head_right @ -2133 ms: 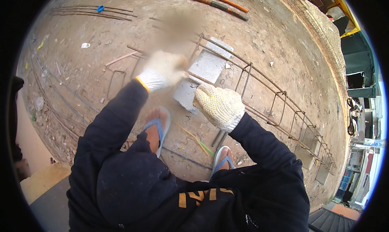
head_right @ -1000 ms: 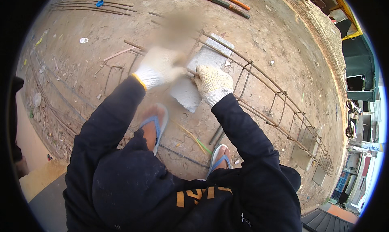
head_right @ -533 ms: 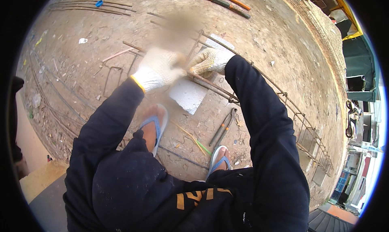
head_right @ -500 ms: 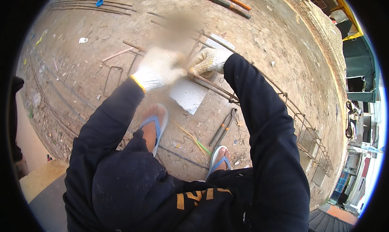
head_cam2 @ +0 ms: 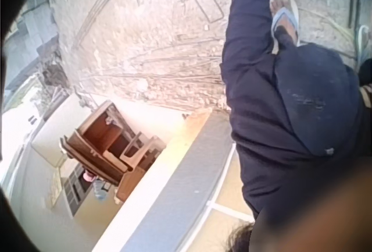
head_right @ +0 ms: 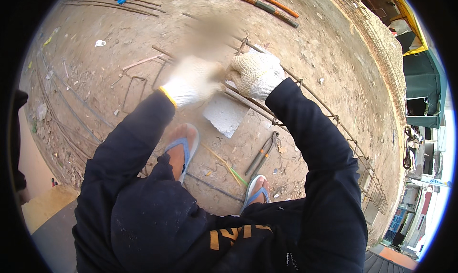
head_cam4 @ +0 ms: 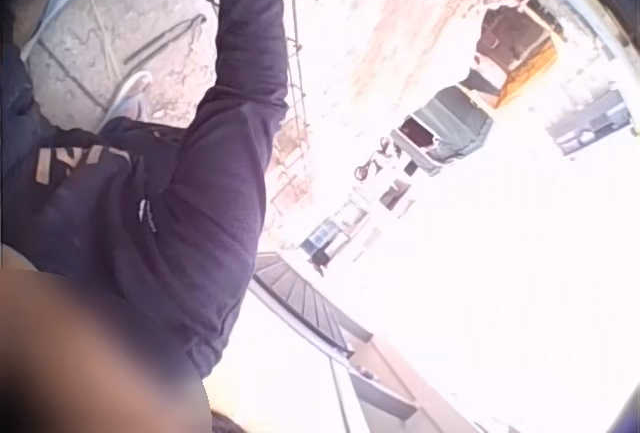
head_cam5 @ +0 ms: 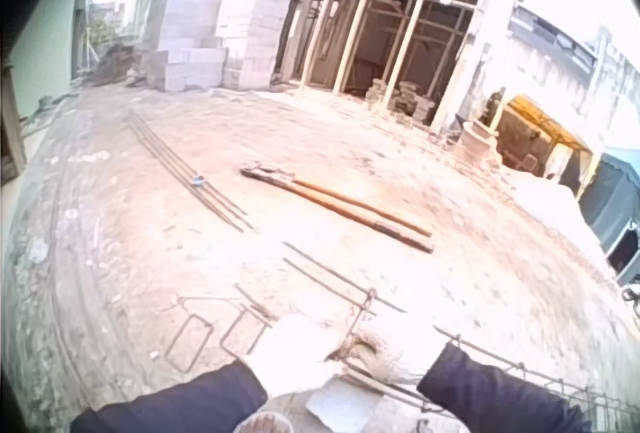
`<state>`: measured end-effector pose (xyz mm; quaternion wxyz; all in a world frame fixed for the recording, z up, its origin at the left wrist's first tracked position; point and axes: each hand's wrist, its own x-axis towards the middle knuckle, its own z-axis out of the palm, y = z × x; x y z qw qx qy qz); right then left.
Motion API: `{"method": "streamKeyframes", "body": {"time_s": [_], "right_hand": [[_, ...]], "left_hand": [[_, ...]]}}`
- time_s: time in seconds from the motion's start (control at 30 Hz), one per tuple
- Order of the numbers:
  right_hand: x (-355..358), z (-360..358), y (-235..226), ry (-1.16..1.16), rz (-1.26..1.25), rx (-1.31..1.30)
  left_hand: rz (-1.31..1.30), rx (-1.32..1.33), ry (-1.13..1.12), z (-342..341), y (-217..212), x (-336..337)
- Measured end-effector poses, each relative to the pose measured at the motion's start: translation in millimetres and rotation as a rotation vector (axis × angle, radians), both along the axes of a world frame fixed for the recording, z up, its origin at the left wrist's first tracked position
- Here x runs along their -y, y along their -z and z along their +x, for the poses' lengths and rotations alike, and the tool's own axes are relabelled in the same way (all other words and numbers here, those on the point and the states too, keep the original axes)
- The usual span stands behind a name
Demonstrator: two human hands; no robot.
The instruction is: The person assembles a rebar cage by placing short rebar pieces between two long parallel bars and securing them with wire ties. They use pliers to twist and tighten the wire ties at each intersection.
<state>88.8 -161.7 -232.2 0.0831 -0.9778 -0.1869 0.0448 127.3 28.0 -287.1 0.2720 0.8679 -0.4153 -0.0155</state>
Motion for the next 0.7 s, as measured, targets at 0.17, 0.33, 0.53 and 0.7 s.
{"method": "streamKeyframes", "body": {"time_s": [0.17, 0.33, 0.53, 0.7], "right_hand": [[-13, -16, 4, 0.104, 0.039, 0.109], [-31, -48, 22, 0.426, 0.285, 0.042], [-70, -77, 76, 0.475, 0.211, 0.515], [-78, -82, 80, 0.54, 0.117, 0.374]], "left_hand": [[0.015, 0.006, 0.002, -1, 0, 0], [0.076, -0.038, 0.018, 2, 0, -3], [-0.102, -0.209, 0.207, 15, -2, -14], [0.052, -0.258, 0.043, 18, -13, 0]]}}
